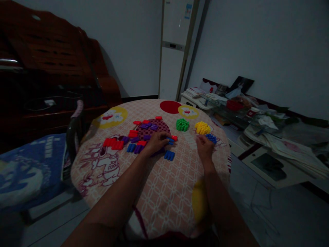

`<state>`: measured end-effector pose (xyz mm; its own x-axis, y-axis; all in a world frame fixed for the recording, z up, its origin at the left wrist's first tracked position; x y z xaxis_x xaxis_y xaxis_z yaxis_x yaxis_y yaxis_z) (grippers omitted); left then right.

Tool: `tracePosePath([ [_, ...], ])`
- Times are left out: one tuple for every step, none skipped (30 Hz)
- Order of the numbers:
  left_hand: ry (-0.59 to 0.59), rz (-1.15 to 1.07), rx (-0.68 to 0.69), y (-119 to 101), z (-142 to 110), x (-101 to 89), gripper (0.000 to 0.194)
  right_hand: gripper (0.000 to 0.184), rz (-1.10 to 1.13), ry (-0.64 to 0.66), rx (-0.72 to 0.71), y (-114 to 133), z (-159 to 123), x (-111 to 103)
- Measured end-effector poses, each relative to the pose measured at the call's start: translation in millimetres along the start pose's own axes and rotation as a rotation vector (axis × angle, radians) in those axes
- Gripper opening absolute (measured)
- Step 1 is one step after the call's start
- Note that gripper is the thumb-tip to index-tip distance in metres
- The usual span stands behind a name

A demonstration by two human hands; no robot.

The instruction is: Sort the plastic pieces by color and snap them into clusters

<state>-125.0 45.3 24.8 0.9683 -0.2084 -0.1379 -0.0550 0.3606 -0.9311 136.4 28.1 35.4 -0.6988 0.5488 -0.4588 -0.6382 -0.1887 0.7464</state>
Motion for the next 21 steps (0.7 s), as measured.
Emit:
tracePosePath([
  [0.004,-0.010,0.007,-2.6,-0.7,1.6,0.027,0.026,0.080,0.142,-0.055,11.5,-7.9,12.6],
  [0.007,-0.015,0.018,-5.5,-1.3,3.2,0.027,0.028,0.148,0.272,-0.085,21.0,-15.8,24.2],
  [0.010,-0.014,0.033,-8.4,-1.8,4.8,0.027,0.028,0.204,0.382,-0.088,28.3,-23.0,34.3],
  [0.015,-0.013,0.048,-11.0,-2.1,6.4,0.027,0.029,0.253,0.471,-0.068,33.2,-29.0,42.4],
  [0.021,-0.013,0.060,-13.1,-2.3,8.0,0.028,0.029,0.297,0.545,-0.035,36.2,-33.7,48.7],
  [0.029,-0.012,0.069,-14.5,-2.1,9.5,0.028,0.028,0.339,0.598,0.009,37.7,-37.1,53.0],
  [0.031,-0.010,0.077,-15.2,-1.8,11.0,0.028,0.028,0.379,0.632,0.056,38.2,-39.1,55.5],
  [0.030,-0.008,0.083,-15.4,-1.3,12.3,0.028,0.028,0.414,0.652,0.103,38.2,-40.0,56.7],
  [0.026,-0.006,0.088,-15.1,-0.7,13.5,0.028,0.028,0.441,0.664,0.146,38.0,-40.3,56.9],
  [0.018,-0.007,0.093,-14.7,-0.1,14.7,0.027,0.028,0.459,0.674,0.184,38.0,-40.1,56.7],
  [0.009,-0.011,0.098,-14.4,0.4,15.8,0.027,0.027,0.466,0.683,0.213,38.1,-39.8,56.3],
  [0.002,-0.016,0.101,-14.2,0.7,16.9,0.028,0.027,0.467,0.695,0.236,38.5,-39.3,55.9],
  [-0.003,-0.020,0.102,-14.3,0.9,18.0,0.028,0.028,0.468,0.706,0.254,38.8,-38.8,55.5],
  [-0.007,-0.022,0.103,-14.8,0.9,19.0,0.028,0.029,0.472,0.711,0.271,39.0,-38.1,55.1],
  [-0.010,-0.023,0.104,-15.6,0.7,19.8,0.028,0.030,0.482,0.708,0.287,38.9,-37.3,54.7],
  [-0.011,-0.025,0.105,-16.4,0.4,20.7,0.029,0.031,0.499,0.696,0.303,38.4,-36.5,54.0],
  [-0.009,-0.027,0.107,-17.1,0.0,21.6,0.029,0.032,0.520,0.680,0.319,37.6,-35.5,53.2],
  [-0.006,-0.029,0.109,-17.4,-0.4,22.6,0.029,0.032,0.542,0.660,0.329,36.6,-34.6,52.3],
  [0.002,-0.030,0.109,-17.3,-0.8,24.0,0.029,0.033,0.565,0.640,0.335,35.4,-33.6,51.2],
  [0.009,-0.032,0.106,-16.4,-1.1,25.7,0.030,0.033,0.585,0.625,0.338,34.0,-32.7,50.0],
  [0.016,-0.036,0.099,-15.0,-1.4,27.6,0.031,0.033,0.601,0.614,0.339,32.4,-31.7,48.8],
])
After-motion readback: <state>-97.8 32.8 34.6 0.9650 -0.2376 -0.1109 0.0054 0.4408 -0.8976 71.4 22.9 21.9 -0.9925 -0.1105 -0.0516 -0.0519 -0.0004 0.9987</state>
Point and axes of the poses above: each hand's wrist, its own z-axis towards the middle knuckle, its own x-axis out of the palm, y = z × x, the point moved 2 cm from there along z, towards the middle knuckle, and after that the axes turned 7 degrees about x, right-handed, at the moved point
